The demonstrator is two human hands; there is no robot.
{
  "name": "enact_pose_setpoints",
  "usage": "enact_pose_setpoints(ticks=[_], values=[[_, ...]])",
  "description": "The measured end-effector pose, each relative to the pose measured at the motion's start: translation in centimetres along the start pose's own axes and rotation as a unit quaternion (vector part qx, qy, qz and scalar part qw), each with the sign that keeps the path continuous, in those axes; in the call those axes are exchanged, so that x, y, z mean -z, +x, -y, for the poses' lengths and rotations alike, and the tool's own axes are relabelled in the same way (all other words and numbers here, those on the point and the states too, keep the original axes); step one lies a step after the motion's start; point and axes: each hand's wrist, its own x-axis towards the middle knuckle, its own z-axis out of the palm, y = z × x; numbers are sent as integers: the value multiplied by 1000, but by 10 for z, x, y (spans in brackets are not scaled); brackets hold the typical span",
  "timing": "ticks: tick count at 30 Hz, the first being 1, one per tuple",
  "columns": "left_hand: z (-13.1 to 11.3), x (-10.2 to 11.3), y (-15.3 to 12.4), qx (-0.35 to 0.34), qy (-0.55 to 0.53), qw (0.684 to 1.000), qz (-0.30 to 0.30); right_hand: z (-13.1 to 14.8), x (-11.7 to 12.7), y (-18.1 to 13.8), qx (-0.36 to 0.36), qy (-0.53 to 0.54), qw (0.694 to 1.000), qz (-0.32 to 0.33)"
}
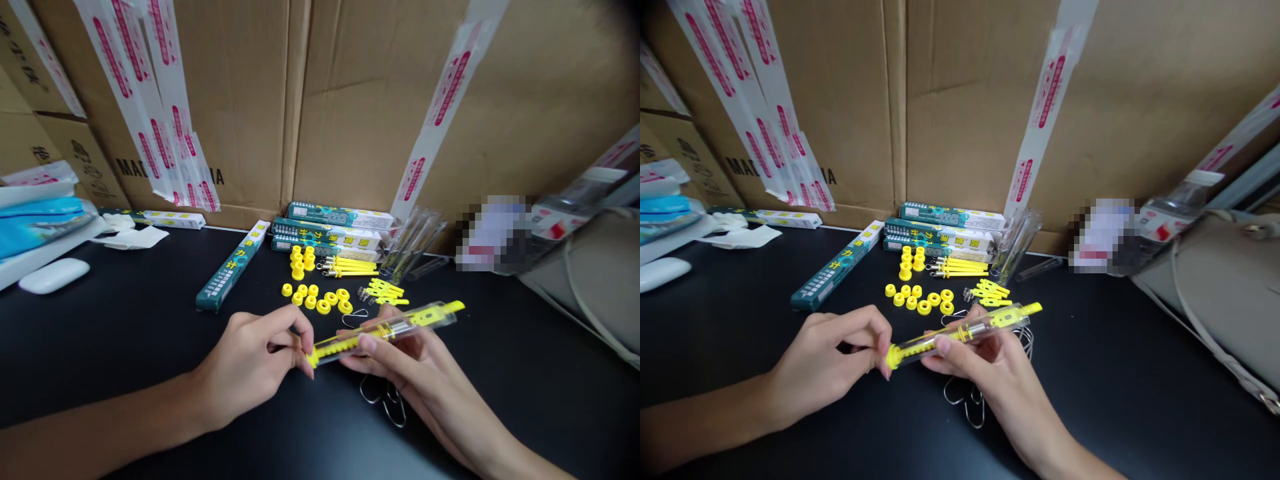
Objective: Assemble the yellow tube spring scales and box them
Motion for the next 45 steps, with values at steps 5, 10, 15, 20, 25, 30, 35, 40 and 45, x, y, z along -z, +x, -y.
enact_pose_setpoints(ticks=[5, 10, 15, 20, 25, 30, 35, 40, 45], values=[[5, -1, -3, -12, 14, 1000, 8, -2, -2, 1, -26, -12, 1000, 3], [6, -1, -4, -40, 52, 998, 7, -4, -3, 1, -38, -10, 999, -20], [8, -1, -7, -68, 87, 994, 13, -7, -2, 3, -26, -44, 999, -14], [6, -1, -1, -7, 39, 999, 25, -7, -5, 5, 7, -26, 999, -25], [0, 0, 6, 87, 3, 995, 50, -4, -5, 9, 62, -26, 998, -12], [-3, 0, 2, 24, 46, 997, 64, -3, 3, 12, 90, -66, 994, 4], [5, -4, 1, 4, 109, 992, 69, -5, 5, 9, 96, -81, 991, 37], [10, -5, -2, -40, 162, 984, 57, -1, 7, 5, 124, -45, 991, 24], [8, -4, -2, -28, 163, 985, 56, 8, 11, 4, 184, -43, 981, -38]])
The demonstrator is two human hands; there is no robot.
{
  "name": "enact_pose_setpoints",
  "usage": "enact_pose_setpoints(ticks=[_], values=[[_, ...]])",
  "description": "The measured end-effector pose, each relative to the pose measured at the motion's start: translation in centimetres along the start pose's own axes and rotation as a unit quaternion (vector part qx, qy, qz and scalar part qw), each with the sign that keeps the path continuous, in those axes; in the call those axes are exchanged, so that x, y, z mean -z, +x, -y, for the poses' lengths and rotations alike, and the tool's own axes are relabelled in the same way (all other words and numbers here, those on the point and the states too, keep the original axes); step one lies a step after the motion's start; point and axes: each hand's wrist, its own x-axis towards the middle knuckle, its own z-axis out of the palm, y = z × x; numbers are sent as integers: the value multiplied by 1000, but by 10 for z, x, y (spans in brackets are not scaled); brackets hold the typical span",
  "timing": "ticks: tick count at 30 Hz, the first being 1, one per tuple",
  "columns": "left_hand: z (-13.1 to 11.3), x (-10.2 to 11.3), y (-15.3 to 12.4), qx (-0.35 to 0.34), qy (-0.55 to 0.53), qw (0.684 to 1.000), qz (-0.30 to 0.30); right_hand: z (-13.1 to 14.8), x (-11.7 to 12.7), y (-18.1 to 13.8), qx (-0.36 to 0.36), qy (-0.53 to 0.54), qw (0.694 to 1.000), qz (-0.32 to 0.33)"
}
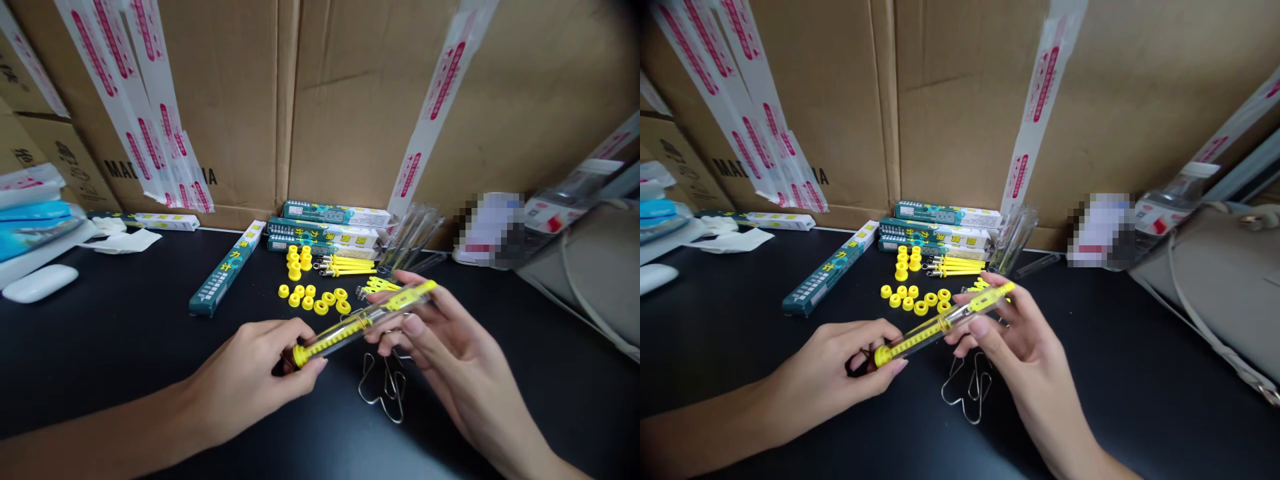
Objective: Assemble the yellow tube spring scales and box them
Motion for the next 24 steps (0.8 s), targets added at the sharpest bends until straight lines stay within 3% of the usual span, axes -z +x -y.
enact_pose_setpoints(ticks=[4, 8, 11, 15, 20, 24], values=[[-3, 3, 4, 61, -35, 997, 12, 6, 7, 7, 7, -12, 1000, -23], [-6, 8, 7, 92, -67, 993, 4, 13, 29, 31, 61, -72, 989, -114], [-4, 10, 8, 74, -76, 994, -12, 14, 60, 56, 136, -187, 954, -189], [-1, 10, 8, 71, -101, 992, -16, 5, 103, 82, 159, -311, 903, -251], [4, 11, 9, 105, -167, 980, -5, -15, 131, 97, 103, -534, 817, -193], [7, 11, 11, 119, -227, 967, -10, -20, 137, 100, 23, -628, 764, -147]])
